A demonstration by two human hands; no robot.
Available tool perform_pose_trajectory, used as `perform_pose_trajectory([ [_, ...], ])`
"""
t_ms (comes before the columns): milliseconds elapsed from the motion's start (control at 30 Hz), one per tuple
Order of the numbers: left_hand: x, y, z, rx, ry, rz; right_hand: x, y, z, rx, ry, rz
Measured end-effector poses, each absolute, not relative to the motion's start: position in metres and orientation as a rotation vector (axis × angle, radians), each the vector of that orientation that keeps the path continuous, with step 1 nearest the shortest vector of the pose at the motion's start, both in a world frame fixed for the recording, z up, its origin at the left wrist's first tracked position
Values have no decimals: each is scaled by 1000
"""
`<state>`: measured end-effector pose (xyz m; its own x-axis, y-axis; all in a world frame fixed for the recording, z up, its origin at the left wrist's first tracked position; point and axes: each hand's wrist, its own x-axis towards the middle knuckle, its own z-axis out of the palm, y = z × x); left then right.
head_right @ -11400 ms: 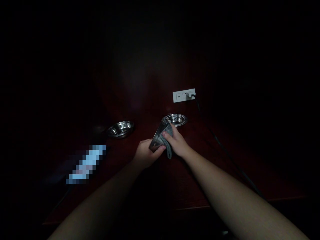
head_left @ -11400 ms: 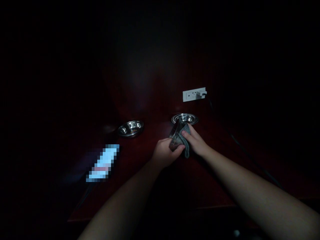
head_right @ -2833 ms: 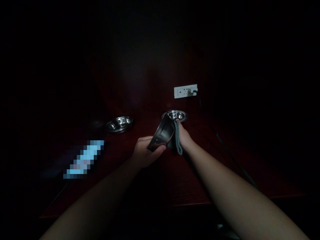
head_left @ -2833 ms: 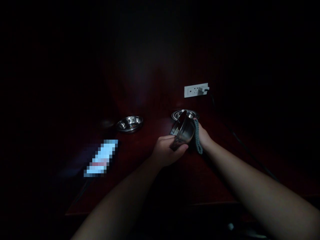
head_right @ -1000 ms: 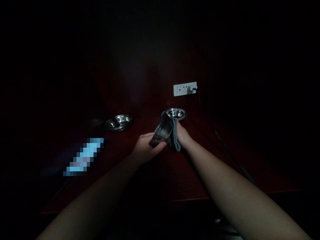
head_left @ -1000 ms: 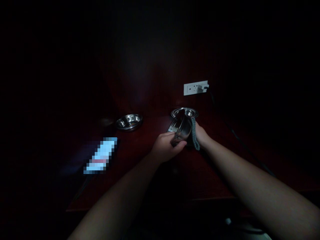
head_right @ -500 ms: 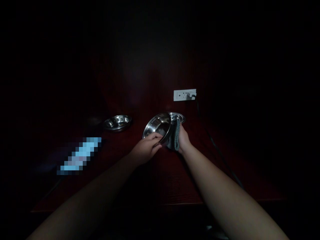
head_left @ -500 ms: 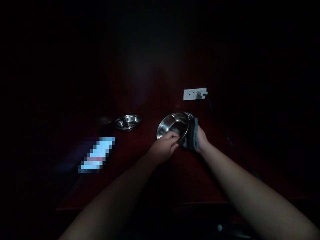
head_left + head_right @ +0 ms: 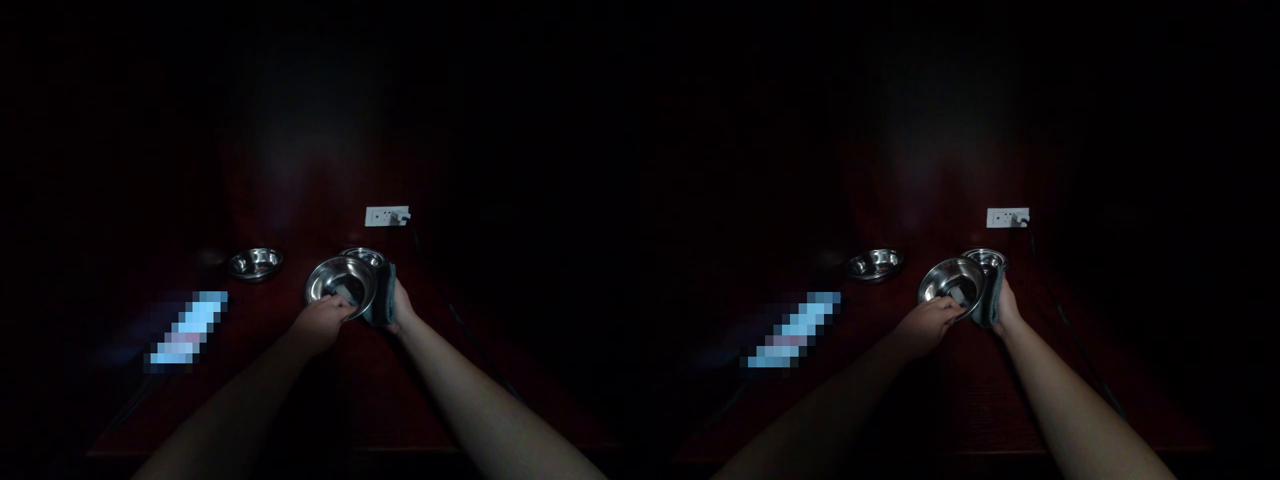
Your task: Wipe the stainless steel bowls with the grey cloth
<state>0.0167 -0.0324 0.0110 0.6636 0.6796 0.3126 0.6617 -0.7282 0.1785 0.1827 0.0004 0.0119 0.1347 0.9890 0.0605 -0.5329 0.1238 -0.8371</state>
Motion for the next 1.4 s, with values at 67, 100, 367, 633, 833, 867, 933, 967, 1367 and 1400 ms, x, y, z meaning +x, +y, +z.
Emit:
perform_pose_trajectory([
  [67, 17, -33, 11, 2847, 1179, 528, 183, -1, 12, -738, -709, 1403],
  [100, 17, -34, 11, 2857, 1195, 518, 183, -2, 13, -729, -693, 1429],
  [367, 25, -38, 9, 2879, 1327, 498, 186, 1, 7, -947, -709, 1232],
  [633, 27, -34, 2, 2884, 1468, 449, 196, 16, -6, -1186, -822, 956],
  [833, 33, -35, -1, 2932, 1477, 474, 199, 21, -10, -1370, -902, 613],
  [867, 34, -35, -1, 2933, 1477, 478, 200, 21, -11, -1391, -916, 581],
  [933, 35, -36, -2, 2926, 1476, 484, 202, 23, -12, -1425, -948, 525],
  [967, 36, -36, -2, 2920, 1479, 484, 203, 24, -13, -1439, -967, 500],
  [1367, 30, -31, -6, 2819, 1511, 543, 195, 15, -11, -1357, -1282, 486],
  [1400, 29, -30, -7, 2811, 1504, 564, 194, 15, -11, -1344, -1289, 487],
])
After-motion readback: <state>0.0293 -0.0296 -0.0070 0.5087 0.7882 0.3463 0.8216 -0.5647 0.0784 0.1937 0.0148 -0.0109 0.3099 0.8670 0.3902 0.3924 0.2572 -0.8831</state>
